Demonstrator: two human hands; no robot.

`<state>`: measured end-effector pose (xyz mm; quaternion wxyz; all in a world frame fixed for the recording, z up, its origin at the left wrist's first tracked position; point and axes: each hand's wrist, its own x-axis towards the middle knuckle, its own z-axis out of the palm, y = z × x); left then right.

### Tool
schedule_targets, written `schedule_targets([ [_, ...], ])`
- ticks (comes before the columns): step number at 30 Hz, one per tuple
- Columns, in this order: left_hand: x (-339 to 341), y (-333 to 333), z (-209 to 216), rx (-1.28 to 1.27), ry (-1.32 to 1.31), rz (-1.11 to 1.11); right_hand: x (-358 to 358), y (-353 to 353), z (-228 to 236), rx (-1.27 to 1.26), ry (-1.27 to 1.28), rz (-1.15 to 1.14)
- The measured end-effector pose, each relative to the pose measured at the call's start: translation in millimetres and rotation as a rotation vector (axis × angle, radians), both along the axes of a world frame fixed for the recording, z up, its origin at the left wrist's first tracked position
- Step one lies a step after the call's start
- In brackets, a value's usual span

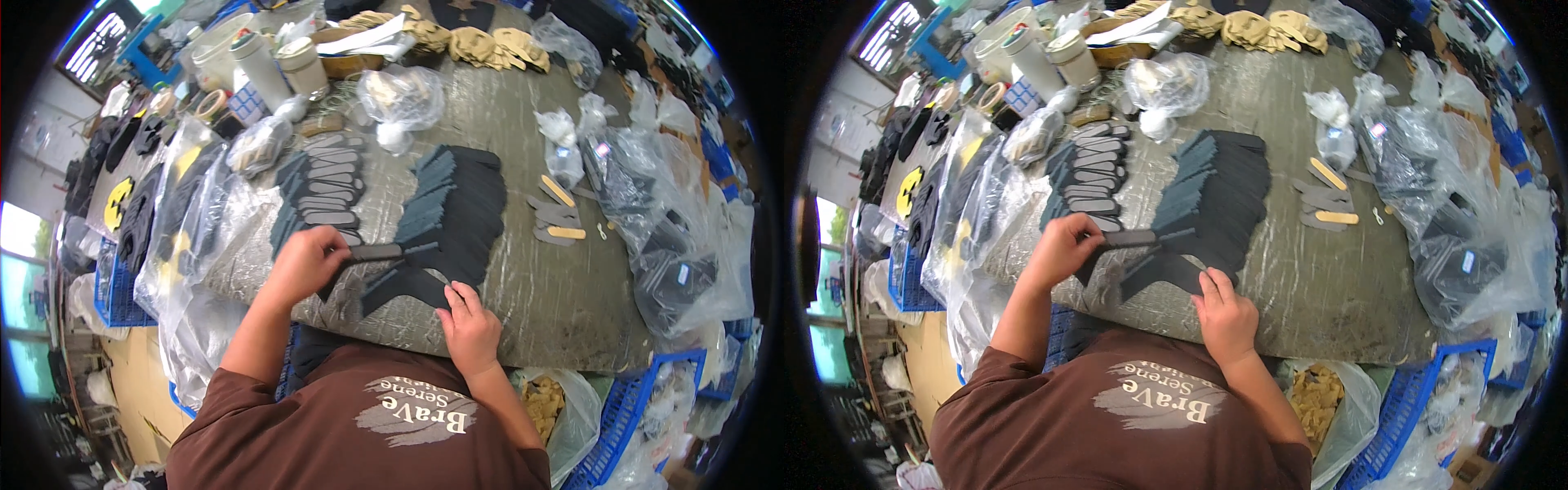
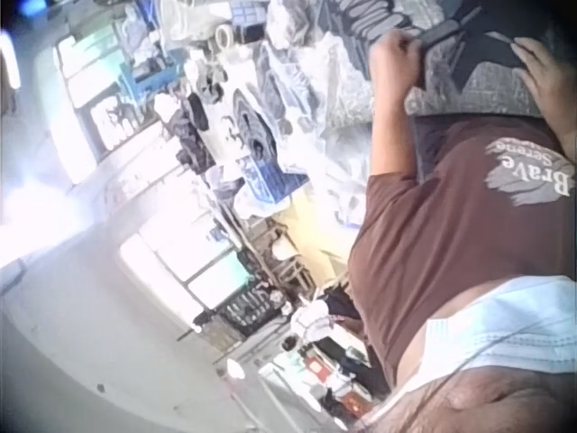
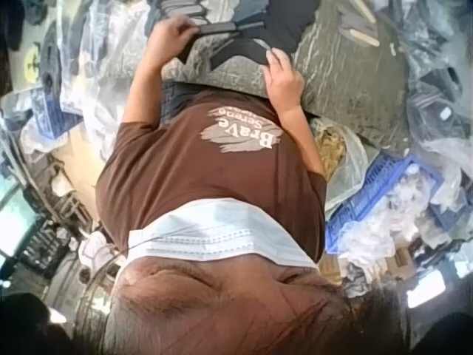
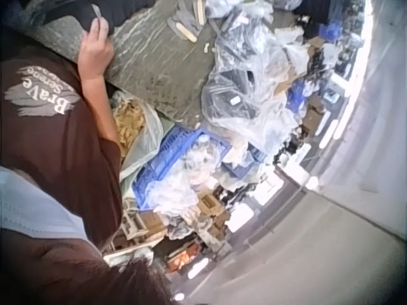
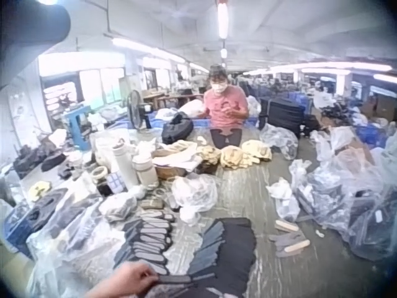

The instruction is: Manually applying small strips of protective or adhesive tape to the edges of leather shoe upper components.

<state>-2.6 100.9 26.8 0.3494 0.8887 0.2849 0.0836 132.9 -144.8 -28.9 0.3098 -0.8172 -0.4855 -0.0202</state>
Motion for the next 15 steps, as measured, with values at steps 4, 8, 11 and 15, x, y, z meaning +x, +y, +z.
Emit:
schedule_targets([
  [4,-12,26,4,0.127,0.039,0.218,4,3,-6,-0.037,0.041,0.091],
  [8,-6,-13,1,0.05,-0.049,-0.061,2,1,12,-0.075,0.164,0.146],
  [11,6,-65,-9,0.01,-0.109,-0.424,-11,14,20,0.19,0.543,0.19],
  [15,27,-95,-18,0.163,-0.164,-0.552,-10,15,23,0.213,0.911,0.169],
])
